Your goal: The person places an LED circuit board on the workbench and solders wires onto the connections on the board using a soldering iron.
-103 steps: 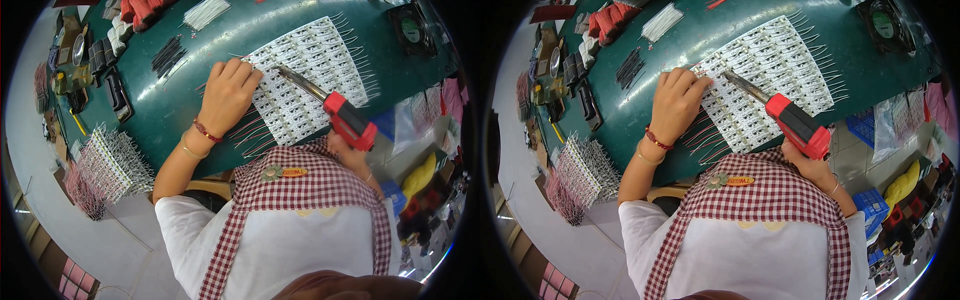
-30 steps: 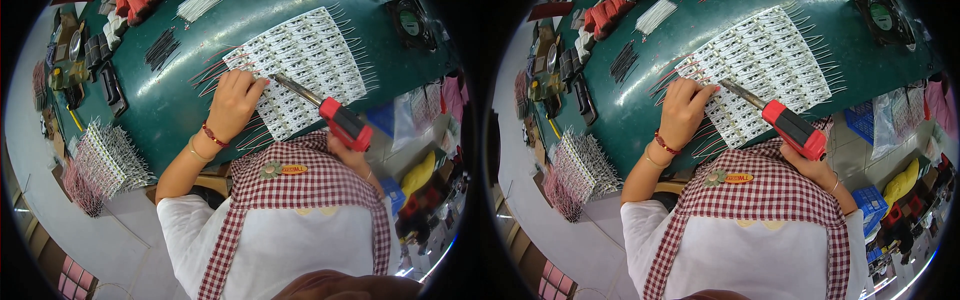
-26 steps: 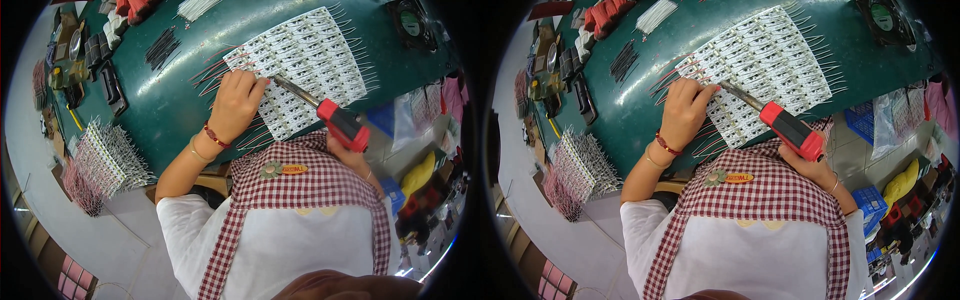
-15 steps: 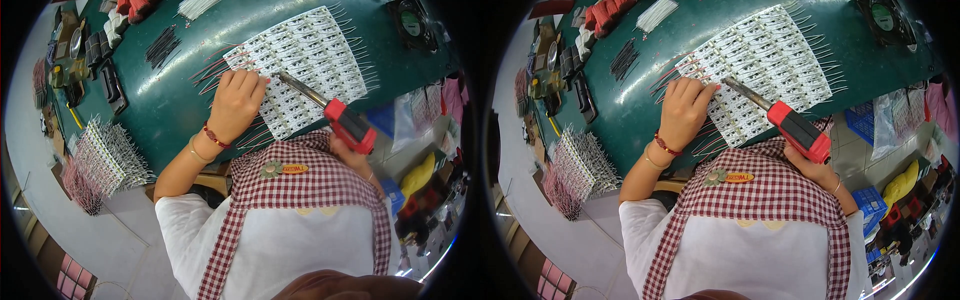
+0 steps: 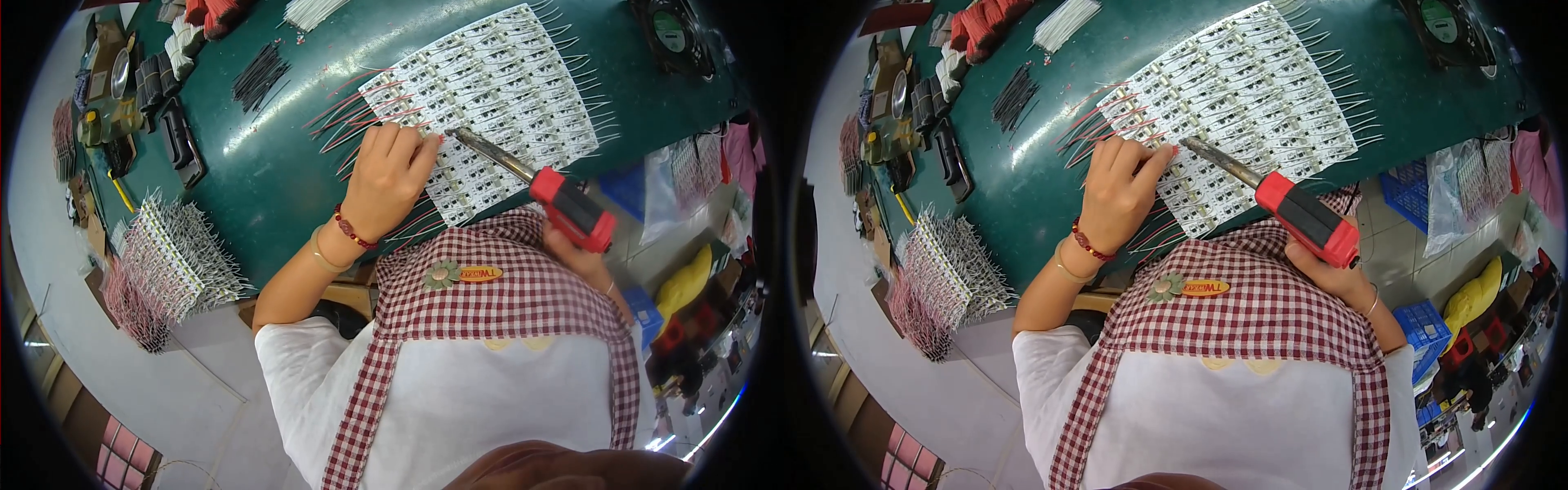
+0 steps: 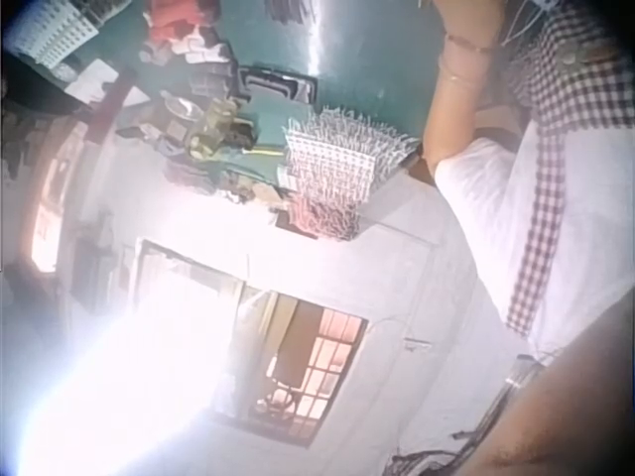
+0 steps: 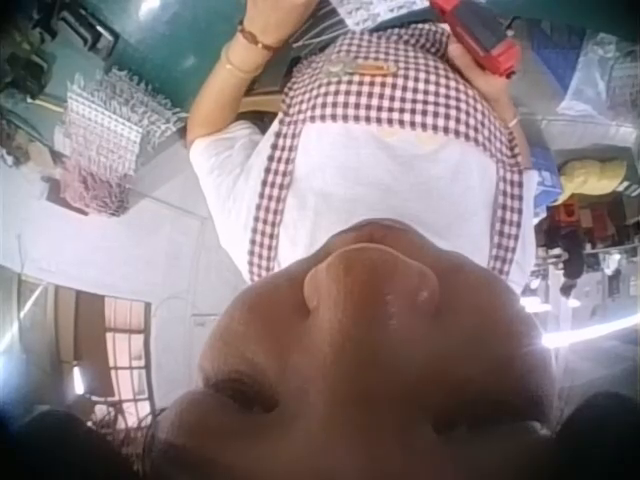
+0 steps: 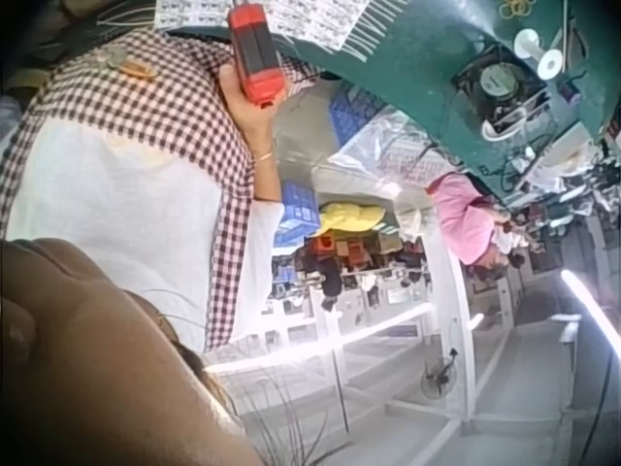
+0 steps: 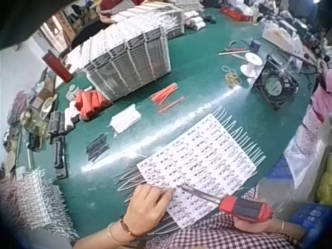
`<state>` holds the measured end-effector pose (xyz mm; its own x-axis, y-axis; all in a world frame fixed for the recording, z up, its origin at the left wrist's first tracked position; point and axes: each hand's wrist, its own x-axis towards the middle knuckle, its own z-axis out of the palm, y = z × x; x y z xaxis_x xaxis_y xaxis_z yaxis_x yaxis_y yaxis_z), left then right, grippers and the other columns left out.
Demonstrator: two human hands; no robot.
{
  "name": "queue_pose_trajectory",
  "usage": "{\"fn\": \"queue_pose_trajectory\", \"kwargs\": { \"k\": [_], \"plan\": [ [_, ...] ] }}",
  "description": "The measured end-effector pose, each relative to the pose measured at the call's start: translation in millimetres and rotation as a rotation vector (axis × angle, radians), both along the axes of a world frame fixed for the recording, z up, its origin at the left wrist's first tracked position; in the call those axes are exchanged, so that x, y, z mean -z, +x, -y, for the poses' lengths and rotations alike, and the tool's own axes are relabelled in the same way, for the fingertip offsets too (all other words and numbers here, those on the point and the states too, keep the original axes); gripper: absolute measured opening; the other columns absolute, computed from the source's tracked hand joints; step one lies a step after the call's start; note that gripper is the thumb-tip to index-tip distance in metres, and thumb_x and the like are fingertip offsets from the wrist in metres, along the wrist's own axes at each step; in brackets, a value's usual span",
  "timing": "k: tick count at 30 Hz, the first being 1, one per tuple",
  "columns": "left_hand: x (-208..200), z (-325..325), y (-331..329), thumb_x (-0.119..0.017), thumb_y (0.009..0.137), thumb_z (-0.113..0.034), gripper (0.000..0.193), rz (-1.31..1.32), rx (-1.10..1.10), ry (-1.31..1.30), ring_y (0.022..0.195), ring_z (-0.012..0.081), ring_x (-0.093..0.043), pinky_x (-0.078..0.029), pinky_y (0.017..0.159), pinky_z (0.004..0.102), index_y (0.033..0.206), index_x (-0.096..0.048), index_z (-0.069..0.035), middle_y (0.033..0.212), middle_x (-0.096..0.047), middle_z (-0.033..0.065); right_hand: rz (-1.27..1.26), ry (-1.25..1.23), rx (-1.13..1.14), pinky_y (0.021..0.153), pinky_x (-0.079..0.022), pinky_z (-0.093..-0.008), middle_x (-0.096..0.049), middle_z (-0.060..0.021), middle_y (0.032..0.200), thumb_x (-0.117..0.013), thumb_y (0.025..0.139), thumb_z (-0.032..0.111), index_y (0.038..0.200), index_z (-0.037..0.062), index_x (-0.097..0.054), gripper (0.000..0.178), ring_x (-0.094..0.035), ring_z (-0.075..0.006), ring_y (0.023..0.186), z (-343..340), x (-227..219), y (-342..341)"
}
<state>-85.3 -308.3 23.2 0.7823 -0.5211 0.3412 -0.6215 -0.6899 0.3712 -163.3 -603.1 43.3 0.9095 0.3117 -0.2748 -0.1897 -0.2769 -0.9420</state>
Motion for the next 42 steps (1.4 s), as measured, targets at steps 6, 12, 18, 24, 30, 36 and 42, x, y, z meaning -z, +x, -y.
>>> {"fn": "queue_pose_trajectory", "kwargs": {
  "k": [6,12,18,24,30,36,42],
  "plan": [
    [-2,1,0,-0.061,0.07,0.002,0.027,-0.003,-0.022,0.024,0.069,0.0198,-0.048,-0.037,0.063,0.0331,0.096,-0.066,-0.003,0.073,-0.047,0.0042,0.006,-0.016,0.02,0.061,-0.046,-0.0285,-0.06,-0.0049,0.078,-0.07,0.078,0.01,0.09,0.0026,-0.063,0.015,-0.058,-0.0152,0.066,-5,-1,2],
    [-8,3,4,-0.06,0.07,0.001,0.025,-0.006,0.001,0.092,0.072,0.021,-0.048,-0.038,0.065,0.0331,0.095,-0.065,-0.004,0.075,-0.047,0.0052,-0.007,0.007,0.021,0.06,-0.047,-0.029,-0.062,-0.0057,0.077,-0.069,0.077,0.009,0.089,0.0025,-0.063,0.015,-0.06,-0.0178,0.066,0,3,-2],
    [-10,1,4,-0.06,0.07,0.0,0.025,0.002,0.009,0.099,0.072,0.0212,-0.048,-0.039,0.066,0.0336,0.093,-0.065,-0.004,0.075,-0.047,0.005,0.068,-0.068,-0.022,0.062,-0.048,-0.0292,-0.063,-0.0066,0.077,-0.069,0.077,0.008,0.09,0.0022,-0.064,0.015,-0.062,-0.0195,0.067,9,8,-7],
    [-4,-1,5,-0.061,0.068,0.003,0.026,-0.047,-0.003,-0.027,0.07,0.0222,-0.049,-0.04,0.065,0.0339,0.092,-0.065,-0.005,0.074,-0.047,0.0055,-0.05,0.027,0.011,0.062,-0.047,-0.0267,-0.062,-0.0055,0.078,-0.069,0.078,0.009,0.092,0.0019,-0.064,0.017,-0.06,-0.0141,0.069,1,4,-2],
    [2,-2,8,-0.064,0.067,0.006,0.027,-0.101,-0.035,-0.118,0.069,0.0238,-0.049,-0.041,0.062,0.0345,0.091,-0.065,-0.006,0.074,-0.047,0.0066,-0.066,-0.029,-0.005,0.068,-0.046,-0.026,-0.06,-0.0032,0.086,-0.068,0.083,0.014,0.101,0.0005,-0.06,0.024,-0.056,-0.0112,0.077,2,0,-1],
    [2,-3,8,-0.066,0.067,0.006,0.027,-0.105,-0.035,-0.113,0.07,0.0236,-0.05,-0.04,0.062,0.0347,0.091,-0.065,-0.007,0.074,-0.047,0.0063,-0.002,0.002,0.017,0.061,-0.047,-0.0273,-0.062,-0.0058,0.078,-0.069,0.078,0.011,0.093,0.0013,-0.064,0.018,-0.06,-0.0151,0.066,0,6,-2],
    [3,-3,7,-0.067,0.067,0.005,0.027,-0.099,-0.038,-0.065,0.07,0.0225,-0.05,-0.039,0.063,0.0345,0.091,-0.065,-0.008,0.074,-0.048,0.0054,0.005,-0.021,-0.019,0.06,-0.048,-0.0292,-0.063,-0.0078,0.077,-0.067,0.078,0.011,0.09,0.0014,-0.064,0.015,-0.062,-0.0195,0.067,4,6,-3]
  ]
}}
